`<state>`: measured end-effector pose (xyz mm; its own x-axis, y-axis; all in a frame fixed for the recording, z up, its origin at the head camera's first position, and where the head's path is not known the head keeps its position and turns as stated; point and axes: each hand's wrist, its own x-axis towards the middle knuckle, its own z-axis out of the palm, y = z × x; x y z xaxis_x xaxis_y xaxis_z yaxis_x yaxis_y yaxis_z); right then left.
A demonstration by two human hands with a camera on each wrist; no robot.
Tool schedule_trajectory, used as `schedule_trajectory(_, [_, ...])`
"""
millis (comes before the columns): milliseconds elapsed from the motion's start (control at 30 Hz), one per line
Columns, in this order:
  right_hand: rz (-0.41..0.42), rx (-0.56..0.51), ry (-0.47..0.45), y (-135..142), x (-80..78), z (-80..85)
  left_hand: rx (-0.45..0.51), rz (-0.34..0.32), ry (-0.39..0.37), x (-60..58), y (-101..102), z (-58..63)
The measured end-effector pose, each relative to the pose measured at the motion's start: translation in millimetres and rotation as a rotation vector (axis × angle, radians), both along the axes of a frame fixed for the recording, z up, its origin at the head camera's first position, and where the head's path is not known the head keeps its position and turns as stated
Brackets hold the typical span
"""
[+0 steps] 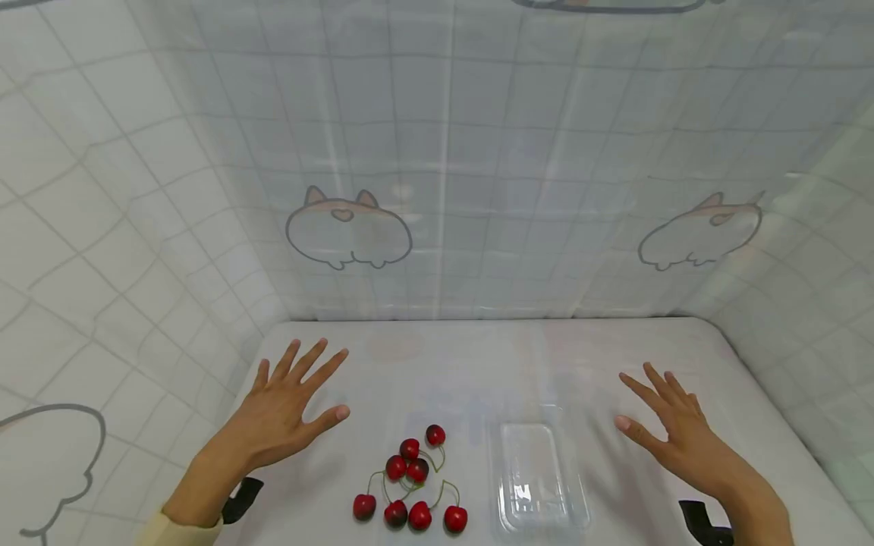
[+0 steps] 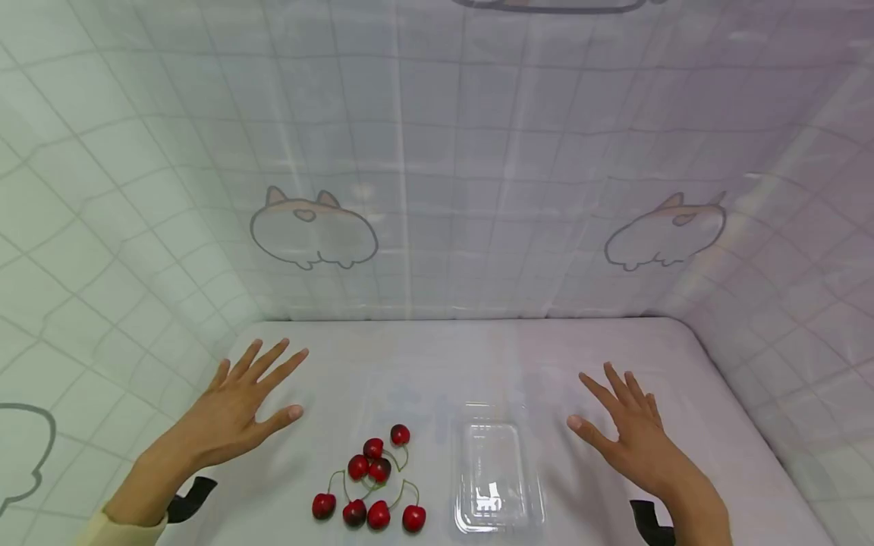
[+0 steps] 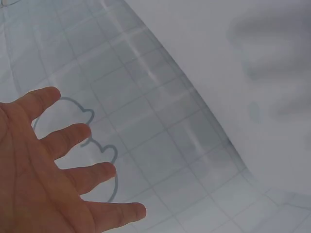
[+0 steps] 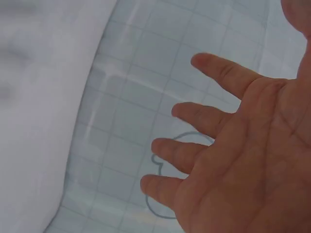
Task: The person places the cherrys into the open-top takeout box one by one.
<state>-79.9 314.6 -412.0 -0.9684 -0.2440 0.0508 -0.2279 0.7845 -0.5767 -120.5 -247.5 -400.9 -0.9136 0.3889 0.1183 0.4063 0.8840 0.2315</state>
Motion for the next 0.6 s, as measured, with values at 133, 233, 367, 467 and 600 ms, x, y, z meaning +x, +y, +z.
schedule_trajectory(133, [0.020, -0.021, -0.004, -6, 2.0, -5.9, -0.002, 0.000, -0.005, -2.2, 3, -5.8])
schedule_trajectory(233, [0.021, -0.049, -0.037, -12, 4.2, -10.4, 0.001, -0.001, -0.006, -3.6, 7, -10.1])
schedule_trajectory(367, [-0.009, -0.048, -0.100, -21, 7.5, -14.7, 0.013, -0.003, -0.011, -5.6, 12, -14.2])
schedule_trajectory(467, [-0.027, -0.031, -0.135, -27, 10.7, -18.4, 0.020, -0.012, -0.018, -7.3, 16, -16.7])
schedule_trajectory(600, [-0.030, -0.034, -0.160, -33, 13.5, -26.3, 0.022, -0.028, -0.016, -9.5, 25, -20.7])
